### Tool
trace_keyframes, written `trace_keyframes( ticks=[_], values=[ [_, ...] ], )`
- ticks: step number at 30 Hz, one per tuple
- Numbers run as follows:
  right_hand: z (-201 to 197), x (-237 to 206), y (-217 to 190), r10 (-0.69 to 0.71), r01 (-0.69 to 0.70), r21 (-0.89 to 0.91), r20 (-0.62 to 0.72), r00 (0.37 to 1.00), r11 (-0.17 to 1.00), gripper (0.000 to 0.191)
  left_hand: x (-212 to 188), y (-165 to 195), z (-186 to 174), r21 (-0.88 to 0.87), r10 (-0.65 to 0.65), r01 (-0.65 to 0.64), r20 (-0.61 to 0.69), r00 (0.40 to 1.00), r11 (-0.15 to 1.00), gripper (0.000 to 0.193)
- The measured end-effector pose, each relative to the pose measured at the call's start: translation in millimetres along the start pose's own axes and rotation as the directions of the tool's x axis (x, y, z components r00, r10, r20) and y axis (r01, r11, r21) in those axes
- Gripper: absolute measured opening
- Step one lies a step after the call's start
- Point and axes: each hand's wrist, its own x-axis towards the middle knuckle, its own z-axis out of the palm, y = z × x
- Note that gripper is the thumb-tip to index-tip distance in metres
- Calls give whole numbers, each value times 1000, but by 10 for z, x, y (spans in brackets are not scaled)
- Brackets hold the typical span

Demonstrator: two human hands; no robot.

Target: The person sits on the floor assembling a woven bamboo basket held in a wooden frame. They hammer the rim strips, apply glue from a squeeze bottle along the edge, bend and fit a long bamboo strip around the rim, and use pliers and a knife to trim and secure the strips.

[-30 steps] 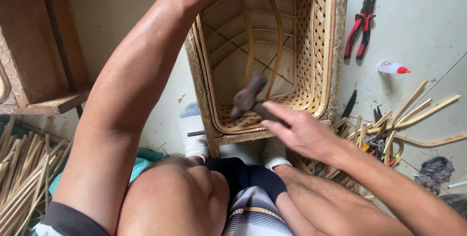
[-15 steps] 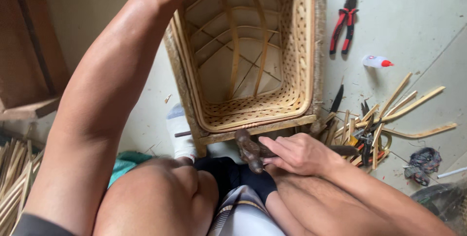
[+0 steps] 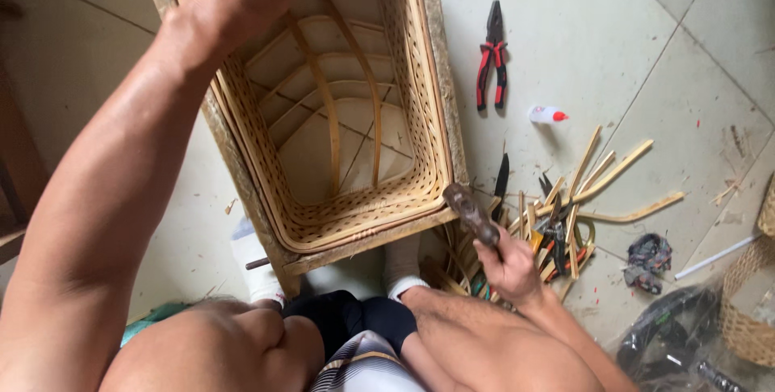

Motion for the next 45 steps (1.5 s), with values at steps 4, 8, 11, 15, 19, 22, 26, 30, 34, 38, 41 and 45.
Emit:
trace_keyframes(
  ticks=[4, 8, 11, 15, 19, 22, 26, 30, 34, 38, 41, 45],
  values=[
    [56, -37, 48, -151, 154, 56, -64, 986, 986, 32, -10, -61, 14, -2, -57, 57, 39, 998, 998, 13],
    [-110, 346, 38, 89, -77, 184, -60, 994, 980, 21, 6, -127, 23, 86, 135, -124, -130, 982, 988, 11],
    [-295, 897, -83, 124, -103, 188, -106, 987, 977, 28, 0, -165, 44, 40, 42, -40, -69, 997, 998, 13],
    [-496, 1829, -423, 87, -56, 248, -115, 990, 967, 33, 30, -191, 56, 104, 18, -7, -101, 995, 995, 17],
    [-468, 2770, -782, 169, -132, 372, -67, 983, 919, 35, 59, -171, 20, 104, 13, -5, -79, 997, 995, 14],
    [-345, 3366, -816, 187, -146, 402, -64, 980, 904, 31, 68, -144, -7, 71, -38, 41, -40, 998, 997, 15],
    [-79, 3785, -624, 256, -222, 230, -129, 958, 948, 27, 102, -139, 18, 1, -95, 95, -35, 995, 995, 14],
    [265, 3857, -496, 118, -151, -160, -196, 973, 976, 23, 145, -182, 48, 107, -57, 70, -123, 991, 992, 10],
    [472, 3772, -468, 252, -249, 37, -121, 960, 968, 28, 154, -197, 35, 51, -67, 74, -113, 991, 996, 13],
    [534, 3689, -454, 287, -289, -2, -110, 951, 957, 28, 139, -168, 10, 13, -78, 79, -68, 995, 997, 20],
    [446, 3673, -475, 104, -106, -10, -126, 987, 994, 21, 123, -136, 6, 43, -79, 81, -54, 995, 996, 21],
    [89, 3621, -584, 105, -145, -222, -182, 978, 964, 26, 95, -122, 33, 88, -85, 84, 7, 996, 993, 24]
  ],
)
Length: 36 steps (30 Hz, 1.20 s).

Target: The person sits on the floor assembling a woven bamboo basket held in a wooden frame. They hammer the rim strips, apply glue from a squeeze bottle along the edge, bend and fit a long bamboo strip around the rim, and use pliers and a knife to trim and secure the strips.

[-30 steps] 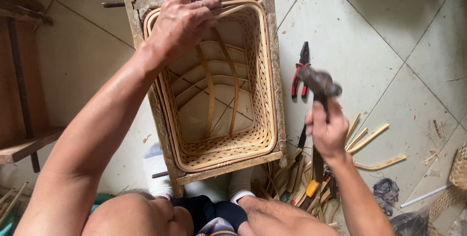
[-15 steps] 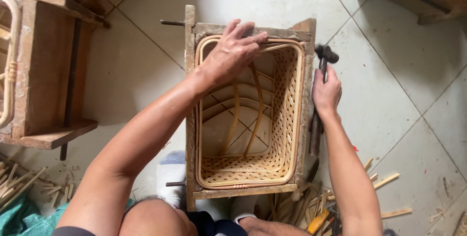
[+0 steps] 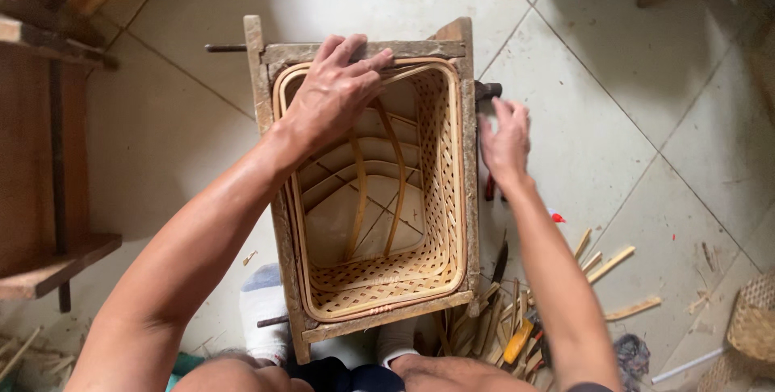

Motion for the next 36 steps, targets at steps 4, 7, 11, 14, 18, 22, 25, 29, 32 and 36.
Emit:
trace_keyframes(
  ticks=[4, 7, 11, 14, 18, 22, 25, 29, 32, 36],
  values=[
    [-451, -229, -322, -112, 62, 415, 96, 989, 908, 22, -50, -12, 6, 50, 57, -56, -7, 998, 997, 15],
    [-286, -473, -809, -49, -303, 628, 479, 877, 717, 34, -140, 2, -48, 74, 52, -50, -28, 998, 996, 13],
    [272, -421, -1355, 168, -586, 783, 562, 810, 208, 61, -373, 96, -183, 61, -32, 35, -53, 998, 998, 15],
    [524, -149, -1597, 378, -347, 901, 425, 822, -260, 62, -489, 156, -262, 12, -77, 79, -85, 993, 997, 17],
    [542, 29, -1781, 542, -157, 902, 372, 754, -402, 57, -521, 178, -319, -43, -98, 93, -120, 988, 995, 17],
    [504, 65, -1881, 606, -155, 895, 403, 686, -419, 52, -509, 174, -351, -42, -76, 71, -157, 985, 997, 17],
    [525, 88, -1901, 613, -104, 882, 400, 682, -459, 48, -513, 182, -371, -47, -77, 70, -147, 986, 996, 17],
    [593, 120, -1886, 654, -102, 900, 381, 653, -423, 46, -519, 188, -394, -73, -77, 67, -148, 986, 995, 16],
    [630, 110, -1868, 665, -73, 916, 340, 665, -395, 44, -519, 185, -404, -84, -73, 60, -154, 985, 995, 16],
    [669, 90, -1842, 704, -75, 932, 318, 635, -354, 45, -518, 178, -388, -69, -72, 63, -143, 987, 996, 17]
  ],
)
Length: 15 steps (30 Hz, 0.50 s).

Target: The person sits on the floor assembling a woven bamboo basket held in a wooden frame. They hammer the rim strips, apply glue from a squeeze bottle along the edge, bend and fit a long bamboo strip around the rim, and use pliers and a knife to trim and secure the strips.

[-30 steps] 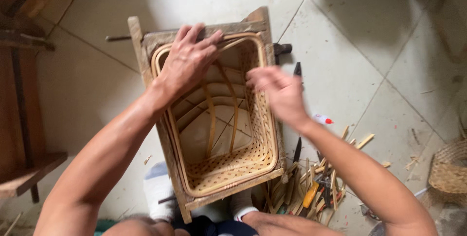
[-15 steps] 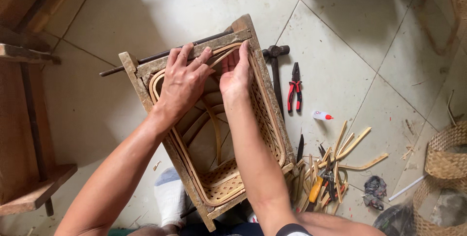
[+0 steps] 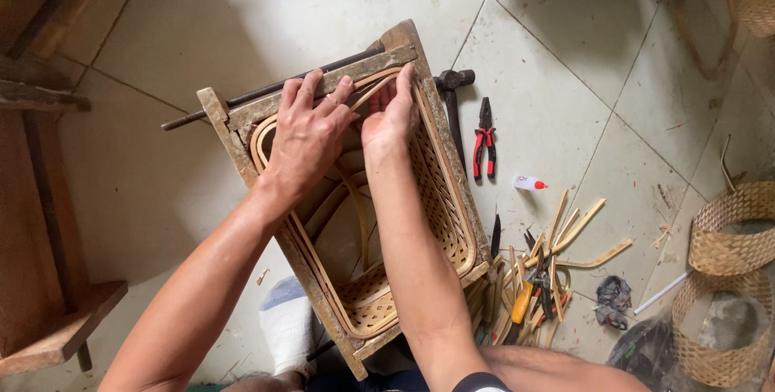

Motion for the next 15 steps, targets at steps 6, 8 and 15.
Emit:
trace_keyframes(
  ticks=[6, 8, 15],
  values=[
    [-59, 170, 106, -10, 9, 19, 24, 1000, 1000, 48, -33, -24, 40, -7, -18, 18, 12, 1000, 1000, 16],
    [-149, 210, 110, 1, 0, -13, 64, 998, 1000, 49, -41, -30, 46, 2, -21, 21, 17, 1000, 1000, 14],
    [-978, -137, -59, 279, -35, -668, 262, 924, 743, 58, -14, -100, 68, 2, 3, -3, 39, 999, 1000, 8]
  ],
)
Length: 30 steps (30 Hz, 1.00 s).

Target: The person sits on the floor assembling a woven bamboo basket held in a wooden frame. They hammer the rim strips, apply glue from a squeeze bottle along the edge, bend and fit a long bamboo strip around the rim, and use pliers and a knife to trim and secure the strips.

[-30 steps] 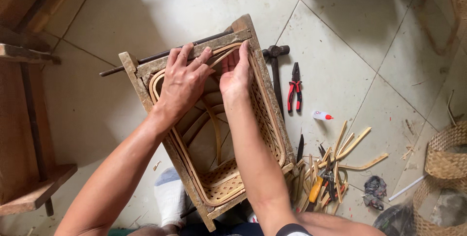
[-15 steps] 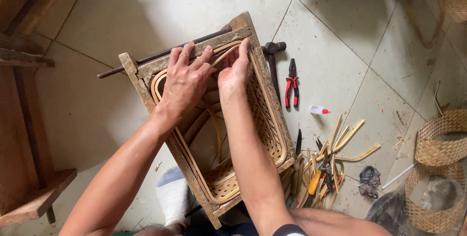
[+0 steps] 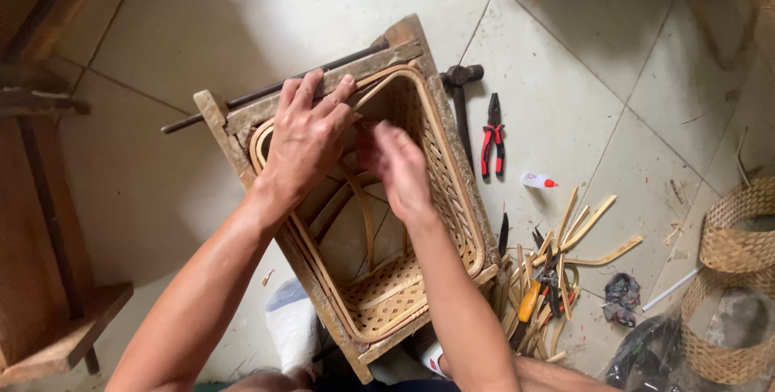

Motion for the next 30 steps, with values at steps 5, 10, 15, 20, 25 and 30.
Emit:
trace_keyframes(
  ticks=[5, 10, 15, 20, 25, 30],
  values=[
    [-10, -286, 163, 396, -120, -531, 443, 804, 839, 55, -23, -30, 24, -23, 8, -8, -9, 1000, 1000, 13],
    [298, -159, 219, 449, 33, -588, 651, 612, 808, 59, -10, -85, 50, 23, 37, -37, 14, 999, 999, 9],
    [374, -6, 516, 250, 146, -393, 786, 565, 908, 59, 15, -84, 65, 50, 38, -40, 32, 999, 998, 7],
    [285, 161, 839, 382, -192, -331, 781, 494, 924, 54, 6, -59, 13, 55, 35, -38, 61, 998, 998, 17],
    [261, 249, 1017, 313, -354, -171, 864, 395, 919, 48, 45, -41, -11, 24, 11, -13, 59, 998, 1000, 8],
    [204, 271, 1202, 264, -359, -135, 902, 341, 924, 41, 32, -4, -9, 23, -14, 13, 18, 1000, 1000, 7]
  ],
)
